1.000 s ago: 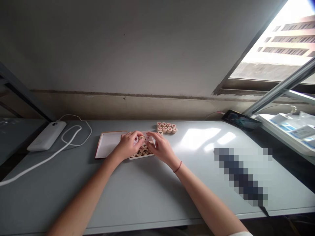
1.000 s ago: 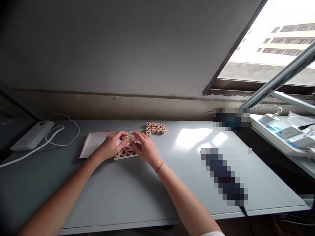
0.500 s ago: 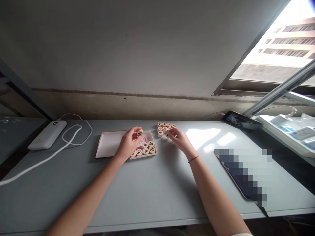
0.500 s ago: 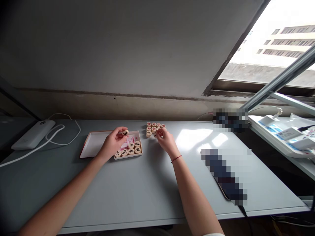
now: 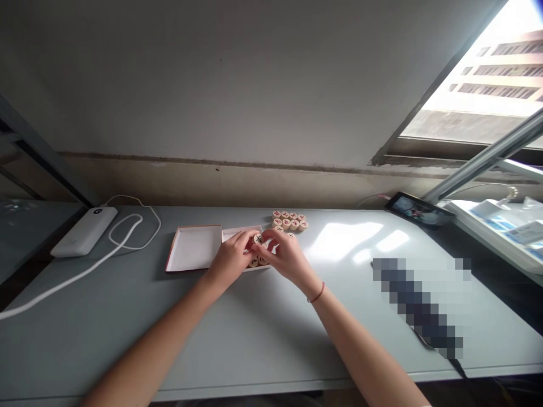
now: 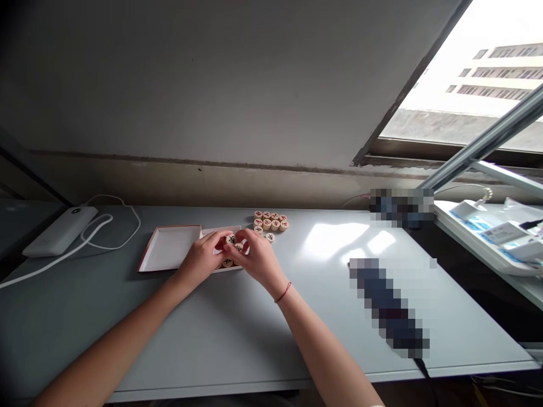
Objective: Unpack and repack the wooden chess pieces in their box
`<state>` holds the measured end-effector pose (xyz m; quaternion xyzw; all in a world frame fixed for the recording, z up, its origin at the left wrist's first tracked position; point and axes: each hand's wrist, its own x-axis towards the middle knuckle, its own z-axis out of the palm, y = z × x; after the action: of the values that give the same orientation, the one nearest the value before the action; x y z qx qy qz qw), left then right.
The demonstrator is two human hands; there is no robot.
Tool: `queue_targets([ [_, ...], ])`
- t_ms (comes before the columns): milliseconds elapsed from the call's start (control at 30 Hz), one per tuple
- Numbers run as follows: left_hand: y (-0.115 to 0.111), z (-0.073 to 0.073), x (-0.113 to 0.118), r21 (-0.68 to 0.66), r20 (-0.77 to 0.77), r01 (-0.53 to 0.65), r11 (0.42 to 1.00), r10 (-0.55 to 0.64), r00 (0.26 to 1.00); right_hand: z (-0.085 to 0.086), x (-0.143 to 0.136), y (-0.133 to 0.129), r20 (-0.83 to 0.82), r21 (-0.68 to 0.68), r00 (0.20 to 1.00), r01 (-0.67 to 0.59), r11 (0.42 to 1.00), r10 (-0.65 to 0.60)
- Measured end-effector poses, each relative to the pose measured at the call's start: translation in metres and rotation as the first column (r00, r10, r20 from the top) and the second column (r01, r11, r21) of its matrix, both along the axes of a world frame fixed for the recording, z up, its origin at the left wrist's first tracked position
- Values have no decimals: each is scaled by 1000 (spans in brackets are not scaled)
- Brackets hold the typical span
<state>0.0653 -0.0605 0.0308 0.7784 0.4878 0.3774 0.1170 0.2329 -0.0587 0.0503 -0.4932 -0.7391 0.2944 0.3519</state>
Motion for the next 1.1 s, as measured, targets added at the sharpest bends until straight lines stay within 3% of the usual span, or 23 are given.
queue_targets([
  [67, -1, 0, 0, 11, -29, 9, 1000, -9, 1000, 1, -2, -1, 15, 9, 1000, 18, 1000, -19],
  [167, 0, 0, -2, -22, -103, 9, 1000, -11, 995, 2, 14, 8, 124, 22, 981, 149, 989, -150],
  [267, 2, -2, -4, -50, -215, -20, 999, 8, 977, -2, 39, 23, 391, 47, 865, 323, 945, -315],
  [367, 4, -8, -7, -67, -296, -59, 996, 36, 954, -9, 53, 31, 547, 19, 784, 340, 940, -294],
  [533, 5, -14, -8, -105, -335, -78, 991, 38, 941, -18, 54, 32, 553, -25, 783, 357, 934, -284],
  [1100, 4, -6, -6, -210, -284, -55, 976, -7, 959, -31, 53, 39, 512, 3, 801, 359, 933, -310],
])
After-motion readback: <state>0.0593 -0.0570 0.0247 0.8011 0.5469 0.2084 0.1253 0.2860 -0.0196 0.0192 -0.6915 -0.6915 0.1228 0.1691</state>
